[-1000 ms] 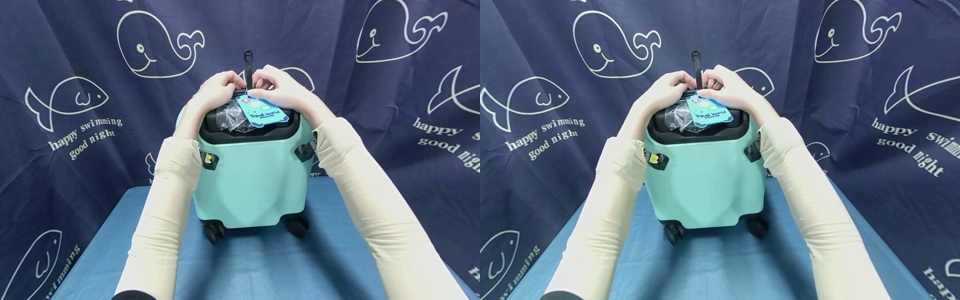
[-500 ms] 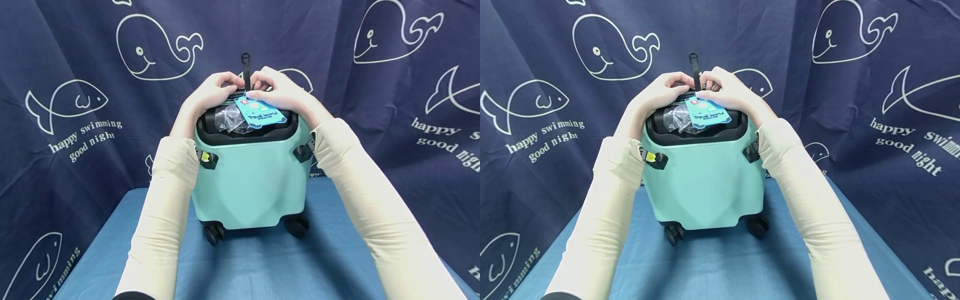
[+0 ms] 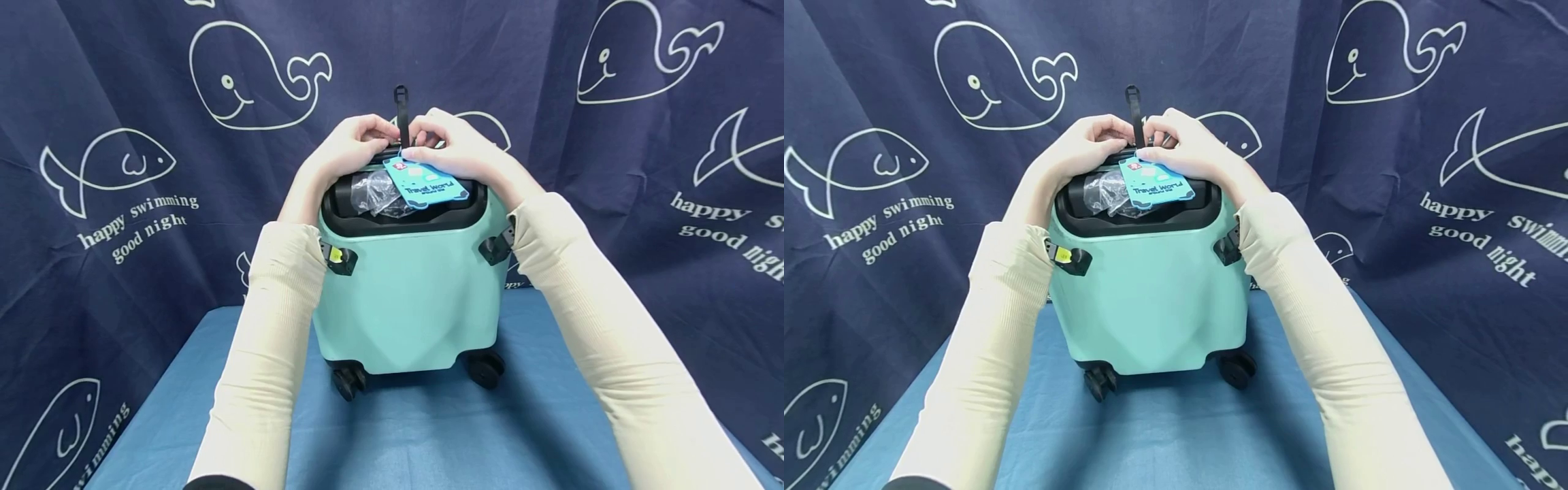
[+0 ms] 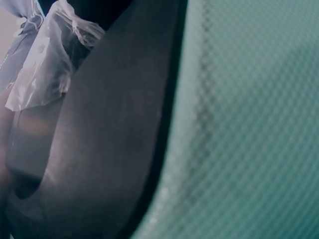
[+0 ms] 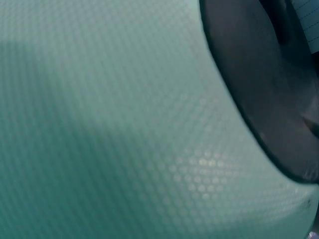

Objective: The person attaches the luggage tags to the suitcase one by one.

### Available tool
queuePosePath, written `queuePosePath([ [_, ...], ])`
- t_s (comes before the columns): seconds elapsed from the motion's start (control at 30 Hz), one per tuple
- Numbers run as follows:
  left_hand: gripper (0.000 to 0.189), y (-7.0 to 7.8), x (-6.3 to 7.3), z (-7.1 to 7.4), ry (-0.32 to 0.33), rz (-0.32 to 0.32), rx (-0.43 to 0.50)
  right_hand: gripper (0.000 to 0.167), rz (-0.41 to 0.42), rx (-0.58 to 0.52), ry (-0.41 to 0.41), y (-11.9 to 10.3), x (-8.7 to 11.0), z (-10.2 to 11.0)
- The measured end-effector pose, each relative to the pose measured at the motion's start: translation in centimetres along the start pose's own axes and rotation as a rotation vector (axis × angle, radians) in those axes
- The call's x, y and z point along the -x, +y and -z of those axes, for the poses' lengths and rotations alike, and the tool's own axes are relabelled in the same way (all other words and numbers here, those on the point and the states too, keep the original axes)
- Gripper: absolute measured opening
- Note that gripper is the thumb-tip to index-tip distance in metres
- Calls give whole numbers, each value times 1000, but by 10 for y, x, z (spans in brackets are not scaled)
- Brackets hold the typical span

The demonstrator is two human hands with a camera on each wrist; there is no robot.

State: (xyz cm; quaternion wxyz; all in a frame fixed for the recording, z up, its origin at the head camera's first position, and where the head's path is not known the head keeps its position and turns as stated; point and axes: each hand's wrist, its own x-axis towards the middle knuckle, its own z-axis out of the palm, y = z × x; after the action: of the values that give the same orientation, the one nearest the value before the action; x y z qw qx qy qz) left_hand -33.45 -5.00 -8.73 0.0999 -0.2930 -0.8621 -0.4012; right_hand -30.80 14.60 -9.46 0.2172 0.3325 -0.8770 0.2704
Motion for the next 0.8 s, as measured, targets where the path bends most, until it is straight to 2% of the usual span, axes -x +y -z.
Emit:
queuePosePath([
  [0.13, 31, 0, 0, 0, 15, -18, 36, 19, 1, 3, 1, -1, 0, 0],
  [0.43, 33, 0, 2, 3, 13, -12, 96, 19, 2, -1, 2, -1, 0, 1],
  [0.67, 30, -2, 2, 3, 24, -21, 206, 19, -3, -10, -2, -1, 0, 0],
  [0.8, 30, -3, 2, 4, 29, -24, 221, 19, -5, -9, -2, -1, 0, 0],
])
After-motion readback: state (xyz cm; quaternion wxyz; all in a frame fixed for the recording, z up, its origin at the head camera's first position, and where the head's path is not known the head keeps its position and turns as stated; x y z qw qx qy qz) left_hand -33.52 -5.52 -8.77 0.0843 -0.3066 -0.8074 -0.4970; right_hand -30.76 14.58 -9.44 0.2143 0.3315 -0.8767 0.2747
